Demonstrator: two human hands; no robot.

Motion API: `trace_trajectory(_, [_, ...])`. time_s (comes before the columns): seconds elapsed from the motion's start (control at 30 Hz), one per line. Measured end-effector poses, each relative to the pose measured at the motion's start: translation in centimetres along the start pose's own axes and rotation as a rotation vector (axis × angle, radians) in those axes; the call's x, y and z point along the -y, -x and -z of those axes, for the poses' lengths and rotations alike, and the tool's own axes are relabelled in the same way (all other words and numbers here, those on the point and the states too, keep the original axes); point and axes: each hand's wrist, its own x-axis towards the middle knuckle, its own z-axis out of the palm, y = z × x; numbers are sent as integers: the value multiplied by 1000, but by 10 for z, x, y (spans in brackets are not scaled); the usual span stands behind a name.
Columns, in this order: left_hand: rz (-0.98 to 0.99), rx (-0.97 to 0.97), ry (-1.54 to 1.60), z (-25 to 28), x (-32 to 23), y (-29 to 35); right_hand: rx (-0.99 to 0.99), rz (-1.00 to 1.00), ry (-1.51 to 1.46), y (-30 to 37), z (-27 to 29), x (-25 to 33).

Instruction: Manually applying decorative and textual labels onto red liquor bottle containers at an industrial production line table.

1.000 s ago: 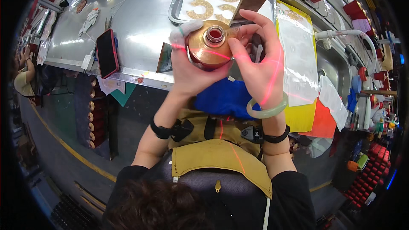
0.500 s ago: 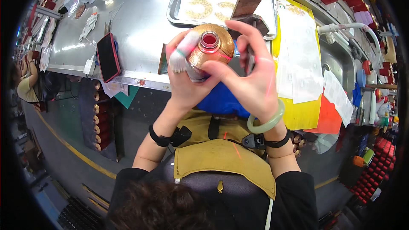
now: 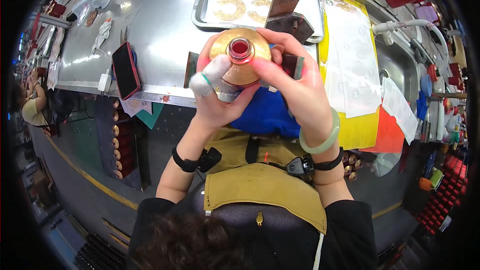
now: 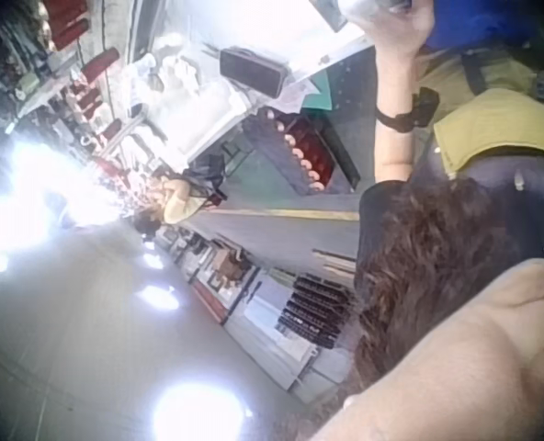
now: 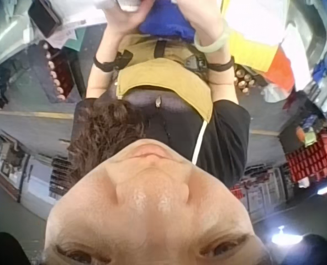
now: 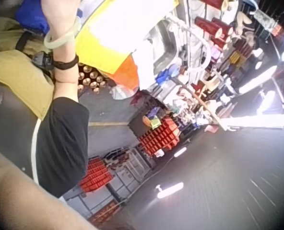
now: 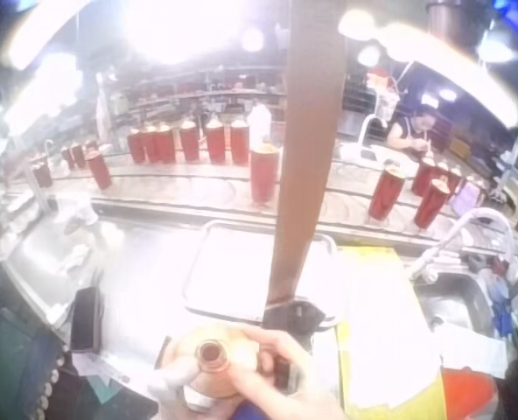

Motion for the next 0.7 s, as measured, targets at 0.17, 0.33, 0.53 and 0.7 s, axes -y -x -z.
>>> trace_trajectory(0.17, [132, 90, 353, 7, -6, -10, -56, 70, 120, -1, -2, 1])
trace_trajectory(0.33, [563, -97, 745, -1, -32, -19, -47, 60, 7, 0, -2, 4])
trace_trajectory(0.53, [570, -71, 712, 0, -30, -21, -46, 78, 15, 0, -3, 1])
trace_trajectory(0.7, [550, -88, 690, -4, -30, -21, -57, 69, 2, 0, -3, 0])
